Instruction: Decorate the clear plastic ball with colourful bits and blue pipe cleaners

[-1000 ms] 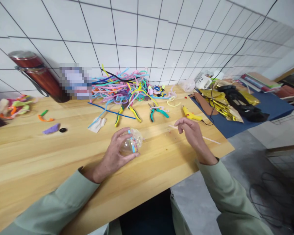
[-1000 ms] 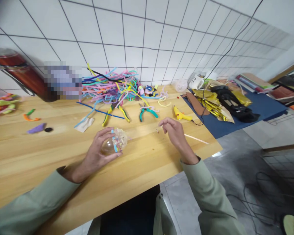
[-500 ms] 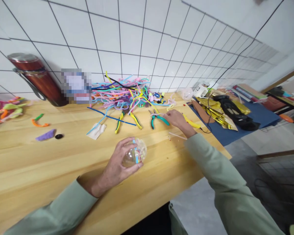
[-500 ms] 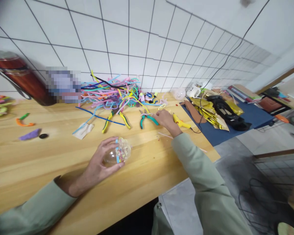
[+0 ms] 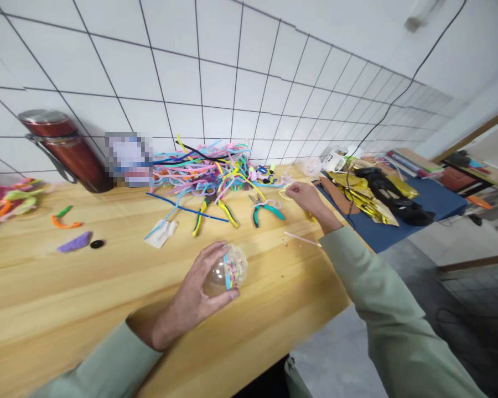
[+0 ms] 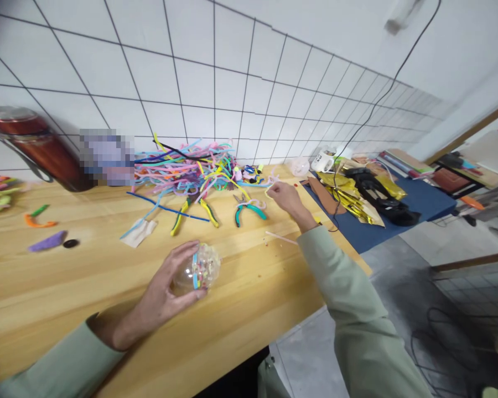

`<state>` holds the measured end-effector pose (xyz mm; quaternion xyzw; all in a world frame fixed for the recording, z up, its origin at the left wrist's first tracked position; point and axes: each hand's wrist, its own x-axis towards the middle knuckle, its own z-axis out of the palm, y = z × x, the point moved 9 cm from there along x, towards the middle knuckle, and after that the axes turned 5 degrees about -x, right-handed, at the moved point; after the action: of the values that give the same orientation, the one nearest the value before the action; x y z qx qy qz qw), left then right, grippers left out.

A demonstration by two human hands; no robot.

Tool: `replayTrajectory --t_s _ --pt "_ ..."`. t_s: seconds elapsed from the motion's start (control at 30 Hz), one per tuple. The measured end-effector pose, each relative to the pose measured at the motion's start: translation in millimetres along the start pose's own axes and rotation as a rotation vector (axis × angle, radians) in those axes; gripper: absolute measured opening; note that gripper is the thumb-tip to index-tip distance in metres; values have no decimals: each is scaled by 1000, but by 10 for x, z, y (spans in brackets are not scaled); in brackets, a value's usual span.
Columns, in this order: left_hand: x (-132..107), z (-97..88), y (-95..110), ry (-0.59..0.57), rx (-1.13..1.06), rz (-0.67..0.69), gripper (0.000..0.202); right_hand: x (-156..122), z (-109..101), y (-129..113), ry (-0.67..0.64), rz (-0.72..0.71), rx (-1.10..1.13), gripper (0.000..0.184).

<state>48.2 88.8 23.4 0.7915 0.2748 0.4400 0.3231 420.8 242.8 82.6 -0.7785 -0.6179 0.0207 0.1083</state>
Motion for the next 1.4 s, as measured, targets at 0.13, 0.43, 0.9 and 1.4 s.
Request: replayTrajectory --t_s 0.13,0.43,0.9,1.4 --pt "-12 -13 -4 -15 -27 -7 85 442 -173 237 29 100 -38 27" --pt "-13 24 -78 -33 -72 -65 78 1187 218 284 22 153 -87 28" --pt "-11 -117 -189 65 -217 -124 56 1060 -42 230 61 89 -56 22" --pt "-33 -66 -283 60 -250 -267 42 993 649 -658 -190 -162 -229 21"
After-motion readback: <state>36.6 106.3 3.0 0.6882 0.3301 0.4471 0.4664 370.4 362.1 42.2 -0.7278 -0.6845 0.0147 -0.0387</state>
